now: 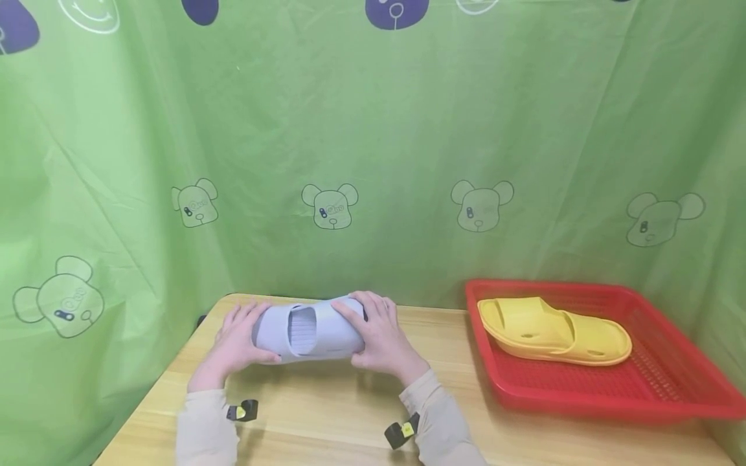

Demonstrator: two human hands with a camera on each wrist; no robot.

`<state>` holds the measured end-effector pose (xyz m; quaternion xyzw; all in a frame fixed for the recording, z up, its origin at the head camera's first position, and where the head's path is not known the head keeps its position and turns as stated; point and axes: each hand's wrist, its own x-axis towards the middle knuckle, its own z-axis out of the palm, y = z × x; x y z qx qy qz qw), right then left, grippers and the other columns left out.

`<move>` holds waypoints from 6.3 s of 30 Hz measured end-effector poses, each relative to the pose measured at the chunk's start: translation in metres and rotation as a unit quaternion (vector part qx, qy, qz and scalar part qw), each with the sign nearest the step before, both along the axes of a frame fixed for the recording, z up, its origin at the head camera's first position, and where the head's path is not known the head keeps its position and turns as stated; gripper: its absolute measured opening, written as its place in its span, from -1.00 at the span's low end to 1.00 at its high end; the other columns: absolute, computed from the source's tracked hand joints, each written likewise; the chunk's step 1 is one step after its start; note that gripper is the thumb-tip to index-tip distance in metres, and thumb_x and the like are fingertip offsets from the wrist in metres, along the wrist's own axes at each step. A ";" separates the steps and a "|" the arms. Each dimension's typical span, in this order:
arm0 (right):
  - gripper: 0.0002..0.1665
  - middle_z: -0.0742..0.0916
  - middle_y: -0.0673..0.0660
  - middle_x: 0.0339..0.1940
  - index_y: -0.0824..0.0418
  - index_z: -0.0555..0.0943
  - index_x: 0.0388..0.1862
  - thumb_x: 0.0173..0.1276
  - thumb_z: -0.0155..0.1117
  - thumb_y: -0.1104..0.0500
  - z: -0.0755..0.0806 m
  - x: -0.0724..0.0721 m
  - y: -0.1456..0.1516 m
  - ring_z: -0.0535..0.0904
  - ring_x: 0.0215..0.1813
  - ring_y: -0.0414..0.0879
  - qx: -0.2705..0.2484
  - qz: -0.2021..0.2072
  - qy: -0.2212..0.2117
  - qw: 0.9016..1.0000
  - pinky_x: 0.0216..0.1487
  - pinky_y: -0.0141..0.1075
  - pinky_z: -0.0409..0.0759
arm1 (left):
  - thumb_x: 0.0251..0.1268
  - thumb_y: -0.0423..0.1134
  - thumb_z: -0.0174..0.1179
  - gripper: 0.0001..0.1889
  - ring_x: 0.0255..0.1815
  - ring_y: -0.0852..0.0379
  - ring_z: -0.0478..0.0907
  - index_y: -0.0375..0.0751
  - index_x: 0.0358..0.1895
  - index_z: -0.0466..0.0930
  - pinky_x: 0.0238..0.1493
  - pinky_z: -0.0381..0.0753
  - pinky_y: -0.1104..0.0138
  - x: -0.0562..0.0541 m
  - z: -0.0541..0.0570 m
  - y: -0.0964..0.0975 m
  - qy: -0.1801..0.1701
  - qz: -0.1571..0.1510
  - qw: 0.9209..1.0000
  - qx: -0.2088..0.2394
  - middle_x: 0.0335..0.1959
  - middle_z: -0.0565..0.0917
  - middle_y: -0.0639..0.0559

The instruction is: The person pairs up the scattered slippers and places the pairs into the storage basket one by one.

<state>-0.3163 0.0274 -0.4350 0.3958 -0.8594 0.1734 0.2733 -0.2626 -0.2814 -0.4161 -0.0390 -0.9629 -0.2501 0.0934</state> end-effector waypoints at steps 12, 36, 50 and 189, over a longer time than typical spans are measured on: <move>0.31 0.35 0.17 0.42 -0.22 0.20 0.49 -0.38 0.55 0.03 -0.003 -0.003 0.002 0.21 0.44 0.12 0.005 0.004 -0.015 1.000 0.39 0.08 0.17 | -0.50 0.07 0.62 0.14 0.38 -0.35 0.12 0.05 0.41 0.29 0.25 0.20 -0.36 -0.001 -0.007 0.000 0.008 -0.005 1.000 -0.006 0.39 0.31 -0.29; 0.24 0.31 0.13 0.47 -0.19 0.18 0.50 -0.18 0.62 -0.08 0.004 -0.004 0.009 0.15 0.49 0.14 -0.021 -0.021 -0.028 0.999 0.37 0.10 0.20 | -0.55 0.08 0.63 0.08 0.35 -0.23 0.22 -0.05 0.33 0.40 0.31 0.28 -0.20 -0.004 -0.001 0.015 0.096 -0.012 0.995 -0.011 0.34 0.38 -0.19; 0.15 0.46 0.12 0.37 -0.02 0.33 0.42 -0.22 0.64 -0.06 0.007 -0.003 0.006 0.25 0.48 0.14 -0.044 -0.031 0.032 0.998 0.49 0.28 0.06 | -0.57 0.13 0.63 0.08 0.34 -0.24 0.24 0.01 0.30 0.40 0.33 0.26 -0.22 -0.005 0.003 0.019 0.130 -0.013 0.990 -0.044 0.31 0.40 -0.18; 0.01 0.58 0.19 0.18 0.13 0.48 0.28 -0.30 0.64 0.09 0.088 0.014 0.130 0.42 0.24 0.14 -0.017 -0.078 -0.034 0.996 0.35 0.12 0.32 | 0.31 0.11 0.17 -0.37 0.44 -0.23 0.25 -0.05 0.38 0.36 0.43 0.13 -0.25 -0.012 -0.002 0.071 0.198 -0.057 0.978 -0.033 0.39 0.41 -0.17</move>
